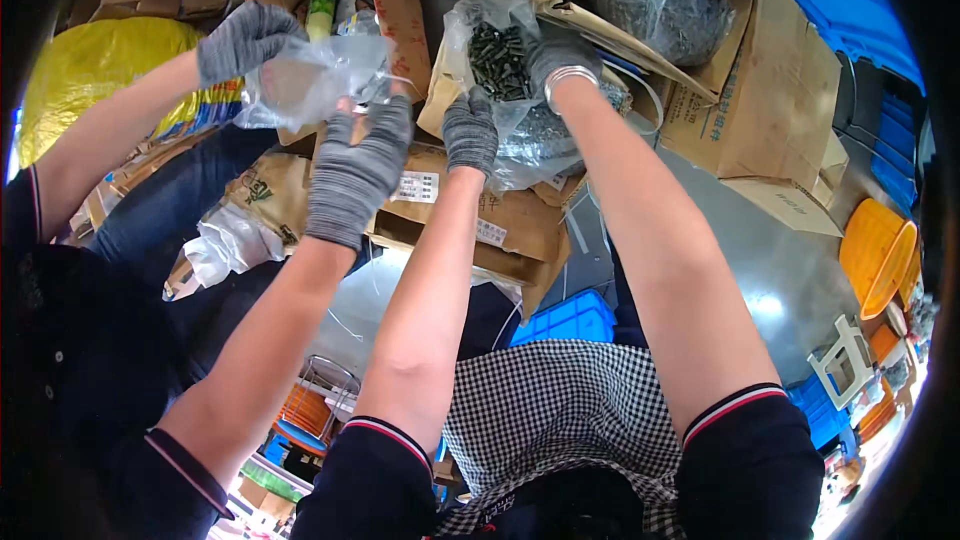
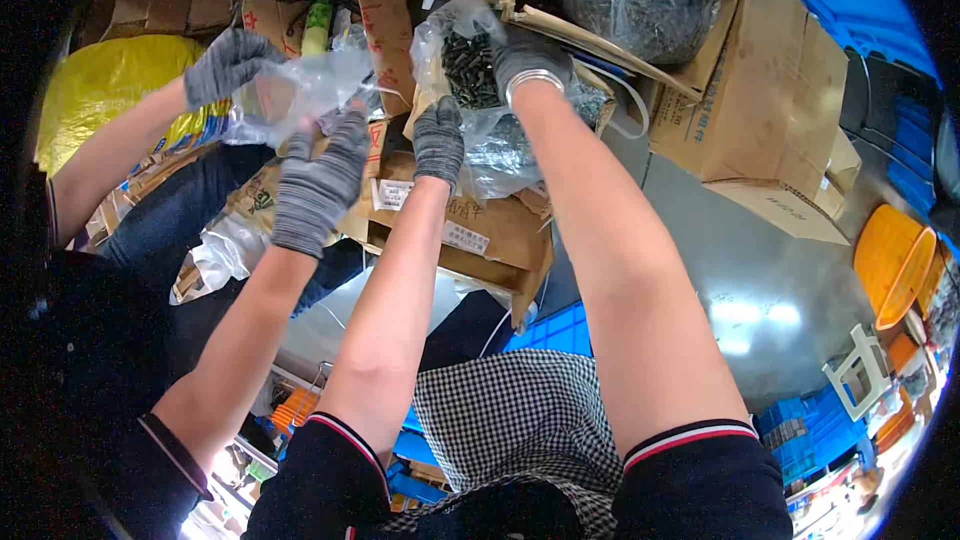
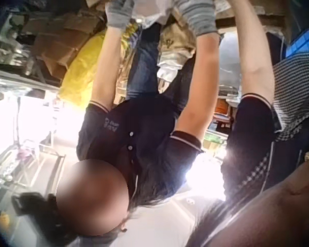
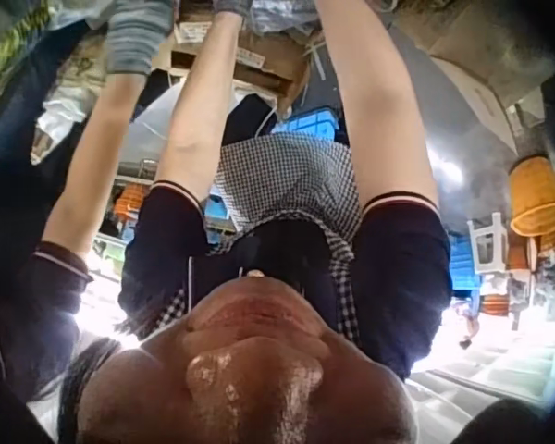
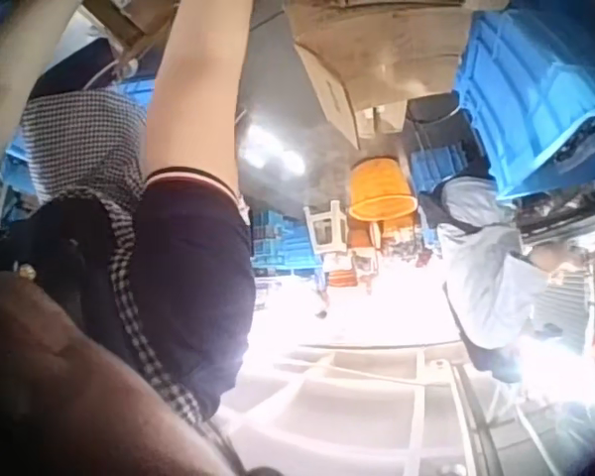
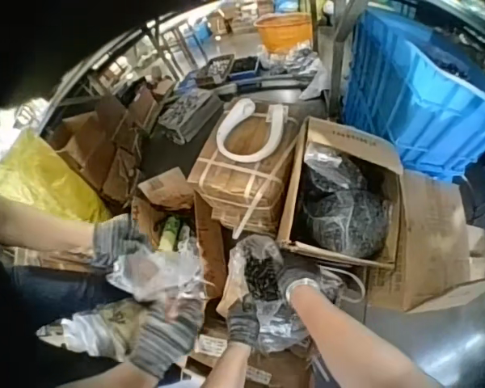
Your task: Packaging small metal components into plastic bags and organizing them into cardboard boxes.
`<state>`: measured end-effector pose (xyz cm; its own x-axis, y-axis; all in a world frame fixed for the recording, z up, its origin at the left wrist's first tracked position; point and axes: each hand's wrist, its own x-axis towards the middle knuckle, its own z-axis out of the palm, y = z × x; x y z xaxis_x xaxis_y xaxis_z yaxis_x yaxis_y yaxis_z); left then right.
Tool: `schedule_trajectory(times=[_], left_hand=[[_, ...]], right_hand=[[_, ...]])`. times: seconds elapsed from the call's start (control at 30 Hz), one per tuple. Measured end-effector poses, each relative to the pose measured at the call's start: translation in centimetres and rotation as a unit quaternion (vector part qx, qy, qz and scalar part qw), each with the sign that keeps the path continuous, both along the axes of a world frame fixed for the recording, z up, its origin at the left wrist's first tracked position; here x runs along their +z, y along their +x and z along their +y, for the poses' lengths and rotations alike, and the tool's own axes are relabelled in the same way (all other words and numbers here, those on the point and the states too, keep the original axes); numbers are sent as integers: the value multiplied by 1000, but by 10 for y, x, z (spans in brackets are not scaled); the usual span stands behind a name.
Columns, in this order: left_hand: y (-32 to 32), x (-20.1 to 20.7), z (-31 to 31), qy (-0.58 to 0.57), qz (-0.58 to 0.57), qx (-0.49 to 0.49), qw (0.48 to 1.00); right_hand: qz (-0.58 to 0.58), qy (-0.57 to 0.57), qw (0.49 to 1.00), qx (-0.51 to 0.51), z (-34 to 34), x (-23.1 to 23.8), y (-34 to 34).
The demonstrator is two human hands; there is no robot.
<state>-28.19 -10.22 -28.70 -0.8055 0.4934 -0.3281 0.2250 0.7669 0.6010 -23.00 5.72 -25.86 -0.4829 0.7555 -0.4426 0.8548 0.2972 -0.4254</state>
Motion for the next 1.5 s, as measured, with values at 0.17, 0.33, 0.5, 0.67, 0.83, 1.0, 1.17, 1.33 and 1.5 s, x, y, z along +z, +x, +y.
schedule_trajectory(times=[0.17,0.33,0.5,0.67,0.83,1.0,1.17,1.33,1.5], left_hand=[[-16,92,13,-4,239,-545,804],[-16,130,64,-72,246,-835,487],[39,141,93,-434,73,-732,520],[50,193,59,-316,23,-745,588],[62,206,-63,-147,88,-553,816],[89,219,-122,72,53,-71,993],[107,226,-140,112,-30,7,993],[127,266,-109,104,-198,165,961],[141,284,-111,87,-205,92,971]], right_hand=[[34,-94,980,171,26,-61,54],[267,-226,935,-49,-9,29,74],[376,-335,857,-110,-19,67,109],[378,-104,919,40,-39,114,115],[360,-274,891,50,-65,175,122],[333,-304,891,57,-76,204,129],[111,-114,945,286,-73,253,121],[226,-121,934,250,-76,248,143],[346,-427,835,41,-87,258,178]])
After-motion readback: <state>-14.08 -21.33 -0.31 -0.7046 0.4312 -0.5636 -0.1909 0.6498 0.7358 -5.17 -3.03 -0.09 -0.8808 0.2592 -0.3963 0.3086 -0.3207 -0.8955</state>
